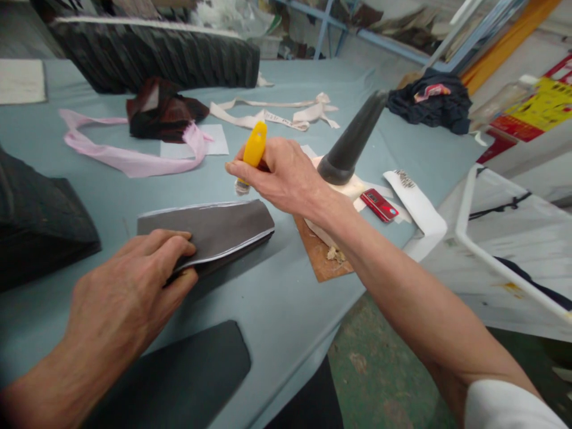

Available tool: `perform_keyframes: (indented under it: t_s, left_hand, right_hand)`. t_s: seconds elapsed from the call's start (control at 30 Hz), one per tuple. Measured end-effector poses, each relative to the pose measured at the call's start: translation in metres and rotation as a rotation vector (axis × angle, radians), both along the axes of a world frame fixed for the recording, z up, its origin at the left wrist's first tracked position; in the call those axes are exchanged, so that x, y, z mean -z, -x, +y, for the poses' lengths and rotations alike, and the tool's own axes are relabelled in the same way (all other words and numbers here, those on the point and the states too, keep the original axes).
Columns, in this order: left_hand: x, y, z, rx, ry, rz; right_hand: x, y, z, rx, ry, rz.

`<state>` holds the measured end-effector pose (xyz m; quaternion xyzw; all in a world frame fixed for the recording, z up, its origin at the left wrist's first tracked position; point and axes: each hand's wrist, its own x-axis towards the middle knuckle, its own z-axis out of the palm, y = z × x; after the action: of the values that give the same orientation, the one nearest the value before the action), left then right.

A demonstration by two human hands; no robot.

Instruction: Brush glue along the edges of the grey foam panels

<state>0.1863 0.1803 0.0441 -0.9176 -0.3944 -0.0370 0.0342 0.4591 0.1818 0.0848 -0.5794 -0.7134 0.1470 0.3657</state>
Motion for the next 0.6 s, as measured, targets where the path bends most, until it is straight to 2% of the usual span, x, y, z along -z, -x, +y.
perform_keyframes:
  t_s: [0.17,0.27,0.6]
  left_hand:
    - [-0.001,0.001,0.000,0.018,-0.011,-0.011]
    - [-0.001,0.001,-0.001,0.017,-0.011,-0.013]
    - [0.001,0.000,-0.001,0.010,-0.011,-0.017]
  right_hand:
    - [0.004,0.042,0.013,-0.083,-0.011,0.100]
    - [0.009,0.052,0.019,-0.120,0.025,0.100]
    - [0.008,0.009,0.006,-0.015,0.070,0.000]
